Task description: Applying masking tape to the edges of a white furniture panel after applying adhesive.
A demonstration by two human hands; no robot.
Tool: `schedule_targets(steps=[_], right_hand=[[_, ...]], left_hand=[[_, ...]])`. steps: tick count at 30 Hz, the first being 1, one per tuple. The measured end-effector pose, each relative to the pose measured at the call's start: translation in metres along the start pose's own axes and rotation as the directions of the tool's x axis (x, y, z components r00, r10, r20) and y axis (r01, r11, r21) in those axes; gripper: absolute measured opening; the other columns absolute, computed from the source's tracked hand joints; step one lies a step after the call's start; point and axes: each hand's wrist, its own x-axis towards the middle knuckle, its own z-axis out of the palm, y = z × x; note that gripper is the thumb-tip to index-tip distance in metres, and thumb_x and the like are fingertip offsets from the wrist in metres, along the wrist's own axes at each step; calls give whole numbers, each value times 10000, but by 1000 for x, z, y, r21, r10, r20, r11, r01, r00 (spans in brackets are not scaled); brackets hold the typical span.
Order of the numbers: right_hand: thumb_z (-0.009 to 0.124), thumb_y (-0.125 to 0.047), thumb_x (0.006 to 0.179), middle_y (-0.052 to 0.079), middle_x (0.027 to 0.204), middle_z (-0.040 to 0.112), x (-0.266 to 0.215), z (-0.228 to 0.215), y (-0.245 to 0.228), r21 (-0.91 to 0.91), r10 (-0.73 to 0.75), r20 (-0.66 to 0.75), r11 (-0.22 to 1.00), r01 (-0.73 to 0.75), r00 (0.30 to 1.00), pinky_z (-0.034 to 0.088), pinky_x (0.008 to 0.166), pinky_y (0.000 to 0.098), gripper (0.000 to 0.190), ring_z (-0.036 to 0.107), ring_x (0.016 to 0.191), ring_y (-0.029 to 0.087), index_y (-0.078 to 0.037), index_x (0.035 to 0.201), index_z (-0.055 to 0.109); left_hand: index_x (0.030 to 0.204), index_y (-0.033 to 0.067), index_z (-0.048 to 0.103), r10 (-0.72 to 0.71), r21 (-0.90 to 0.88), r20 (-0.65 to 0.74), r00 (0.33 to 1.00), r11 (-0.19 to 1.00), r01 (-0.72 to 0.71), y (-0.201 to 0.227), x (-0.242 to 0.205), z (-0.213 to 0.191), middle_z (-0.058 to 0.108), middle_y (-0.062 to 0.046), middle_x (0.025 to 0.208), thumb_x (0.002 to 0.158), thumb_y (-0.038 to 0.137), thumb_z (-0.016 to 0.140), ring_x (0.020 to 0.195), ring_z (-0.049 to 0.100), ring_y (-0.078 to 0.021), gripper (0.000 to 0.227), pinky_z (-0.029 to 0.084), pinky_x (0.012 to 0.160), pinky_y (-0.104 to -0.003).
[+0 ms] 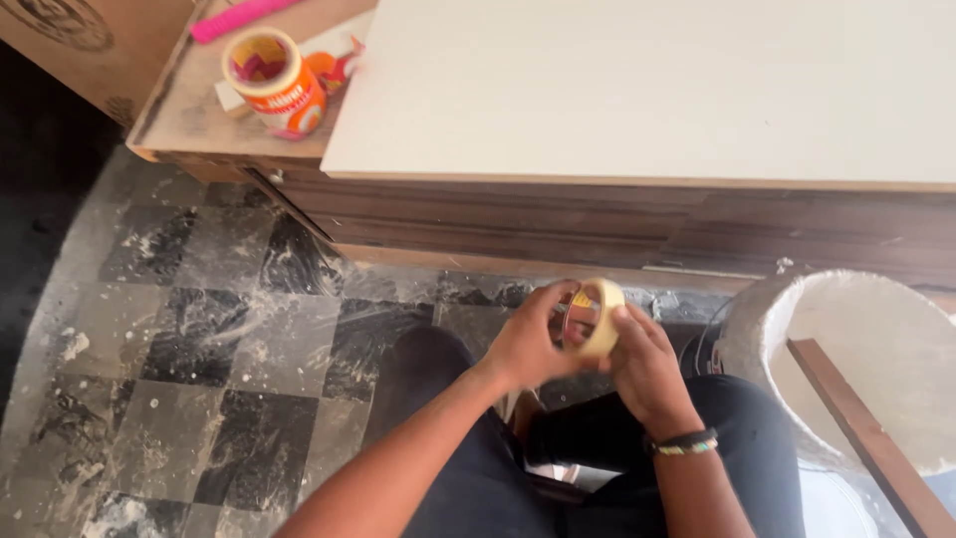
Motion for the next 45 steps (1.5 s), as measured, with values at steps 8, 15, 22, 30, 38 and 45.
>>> schedule_targets(steps=[8, 15, 22, 30, 38, 45], right_hand=[[393, -239, 1065, 86, 1239, 686, 36, -41, 36, -414, -57, 78, 906, 84, 995, 479, 992, 286, 441, 631, 1139, 171, 37, 1349, 588], [324, -200, 1099, 199, 1068, 672, 34, -34, 16, -41, -60, 6, 997, 60, 998, 540, 908, 404, 449, 654, 984, 290, 92, 1359, 545], [331, -240, 1063, 183, 1180, 701, 34, -15, 21, -352, -160, 48, 921, 166, 986, 500, 1003, 317, 460, 660, 1108, 224, 70, 1297, 576], [564, -106, 1026, 92, 1075, 714, 44, -44, 40, -613, -237, 20, 765, 199, 971, 506, 923, 271, 277, 644, 1011, 144, 22, 1245, 676], [379, -175, 1046, 66, 1000, 648, 34, -21, 2, 0, -72, -229, 997, 74, 971, 533, 946, 394, 330, 676, 959, 203, 16, 1278, 515], [336, -165, 1090, 85, 988, 617, 50, -65, 26, 220, -70, -94, 971, 89, 993, 571, 916, 431, 416, 648, 906, 207, 72, 1360, 547]], left_hand=[[1623, 0, 374, -402, -759, 97, 910, 561, 329, -96, 15, 85, 637, -312, 1255, 754, 786, 689, 1009, 689, -369, 1213, 567, 747, -434], [1579, 0, 288, -221, -617, 76, 972, 756, 220, -63, 17, 51, 571, -193, 1382, 596, 683, 852, 1265, 610, -281, 1323, 559, 1001, -423], [1388, 5, 604, -422, -588, -34, 906, 742, 323, -67, 21, 51, 686, -97, 1062, 741, 757, 710, 971, 655, -167, 998, 545, 836, -319], [1058, -88, 739, -444, -448, 57, 894, 789, 421, -101, 16, 64, 698, -100, 888, 932, 846, 363, 839, 693, -170, 1015, 573, 727, -315], [1532, 73, 461, -213, -560, -98, 972, 819, 123, -62, 17, 37, 640, -171, 1374, 717, 527, 859, 1238, 642, -266, 1014, 574, 975, -410], [1586, 122, 385, -50, -344, -248, 968, 938, -39, -19, 8, 26, 676, -113, 1366, 772, 300, 905, 1272, 674, -232, 981, 584, 1034, -388]])
